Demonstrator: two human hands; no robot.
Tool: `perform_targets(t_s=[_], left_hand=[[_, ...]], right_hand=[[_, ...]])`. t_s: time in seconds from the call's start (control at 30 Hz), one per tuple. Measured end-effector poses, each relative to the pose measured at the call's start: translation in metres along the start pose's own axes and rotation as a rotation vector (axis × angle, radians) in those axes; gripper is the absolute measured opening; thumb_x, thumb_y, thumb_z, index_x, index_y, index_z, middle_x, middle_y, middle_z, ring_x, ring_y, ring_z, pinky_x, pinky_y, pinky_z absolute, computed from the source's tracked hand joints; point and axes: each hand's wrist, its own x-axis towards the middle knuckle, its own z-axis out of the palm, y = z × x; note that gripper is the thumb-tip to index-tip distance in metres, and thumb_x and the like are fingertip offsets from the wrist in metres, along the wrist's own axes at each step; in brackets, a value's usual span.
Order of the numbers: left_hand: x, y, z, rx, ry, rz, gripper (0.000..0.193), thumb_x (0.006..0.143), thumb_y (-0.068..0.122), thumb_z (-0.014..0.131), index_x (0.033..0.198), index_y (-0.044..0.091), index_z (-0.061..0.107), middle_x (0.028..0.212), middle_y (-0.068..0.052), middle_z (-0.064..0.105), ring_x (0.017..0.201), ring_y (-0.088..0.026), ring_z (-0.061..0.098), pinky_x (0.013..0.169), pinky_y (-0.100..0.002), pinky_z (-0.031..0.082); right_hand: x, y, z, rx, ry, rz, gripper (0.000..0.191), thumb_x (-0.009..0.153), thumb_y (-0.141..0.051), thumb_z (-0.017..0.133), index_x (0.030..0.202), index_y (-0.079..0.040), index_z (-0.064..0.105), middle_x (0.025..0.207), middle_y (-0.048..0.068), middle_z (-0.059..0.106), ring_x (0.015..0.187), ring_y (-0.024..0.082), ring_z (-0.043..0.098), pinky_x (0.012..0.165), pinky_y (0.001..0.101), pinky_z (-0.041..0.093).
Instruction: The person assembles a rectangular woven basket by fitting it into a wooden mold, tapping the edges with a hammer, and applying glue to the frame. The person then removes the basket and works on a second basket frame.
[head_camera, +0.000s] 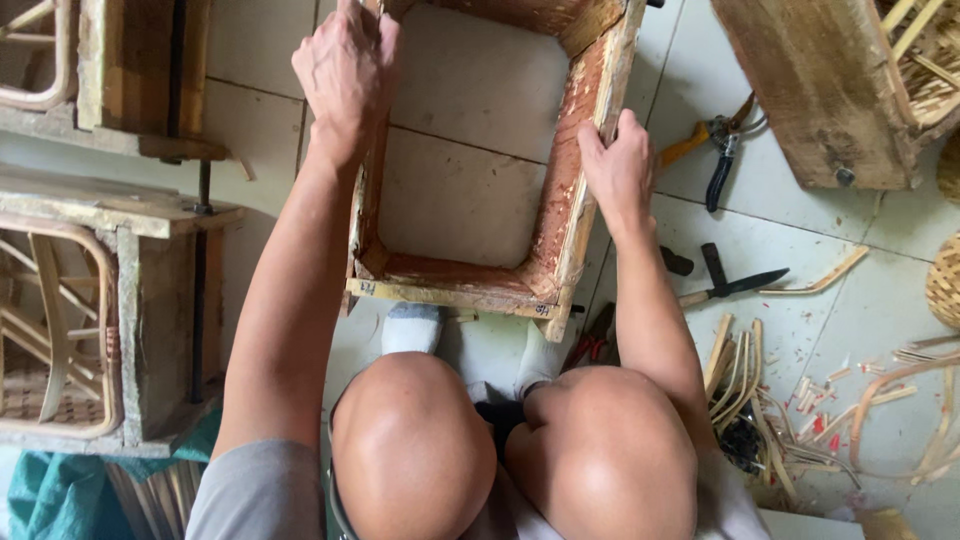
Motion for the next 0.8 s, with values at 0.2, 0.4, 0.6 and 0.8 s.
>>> perform_targets(t_s=[0.2, 0.4, 0.6, 0.8], left_hand=[[-0.004, -0.005, 0.009, 0.029, 0.089, 0.067, 0.026, 0.101, 0.030, 0.070, 0.094, 0.007, 0.061, 0.079, -0.009, 0.074, 0.067, -0.030, 0.071, 0.064, -0.044, 0.056], [-0.009, -0.005, 0.001, -0.026, -0.129, -0.112, 0.040, 0.109, 0.045, 0.063, 0.102, 0.006, 0.063, 0.085, -0.011, 0.072, 0.066, -0.028, 0.069, 0.059, -0.042, 0.056], [-0.067, 0.010, -0.043, -0.237, 0.087, 0.073, 0.056, 0.107, 0.033, 0.078, 0.143, -0.002, 0.053, 0.134, -0.025, 0.063, 0.120, -0.036, 0.065, 0.100, -0.044, 0.057], [-0.125, 0.022, -0.111, -0.333, 0.002, 0.065, 0.048, 0.113, 0.018, 0.072, 0.151, 0.003, 0.048, 0.150, -0.021, 0.054, 0.140, -0.039, 0.056, 0.121, -0.046, 0.047]], right_hand=[[0.003, -0.008, -0.007, 0.158, -0.008, 0.139, 0.039, 0.098, -0.037, 0.067, 0.083, -0.002, 0.058, 0.070, 0.016, 0.067, 0.064, 0.031, 0.065, 0.066, 0.0472, 0.051], [-0.040, -0.015, -0.002, 0.440, -0.126, 0.243, 0.043, 0.096, -0.045, 0.069, 0.091, -0.004, 0.057, 0.070, 0.007, 0.064, 0.055, 0.017, 0.059, 0.046, 0.0346, 0.052], [-0.079, 0.003, 0.013, 0.416, -0.009, 0.213, 0.045, 0.104, -0.042, 0.063, 0.099, 0.003, 0.064, 0.073, 0.007, 0.065, 0.064, 0.016, 0.062, 0.060, 0.0366, 0.049], [-0.102, -0.004, -0.002, 0.602, -0.173, 0.249, 0.041, 0.100, -0.036, 0.068, 0.113, 0.002, 0.060, 0.079, 0.006, 0.062, 0.069, 0.014, 0.056, 0.059, 0.0377, 0.048]])
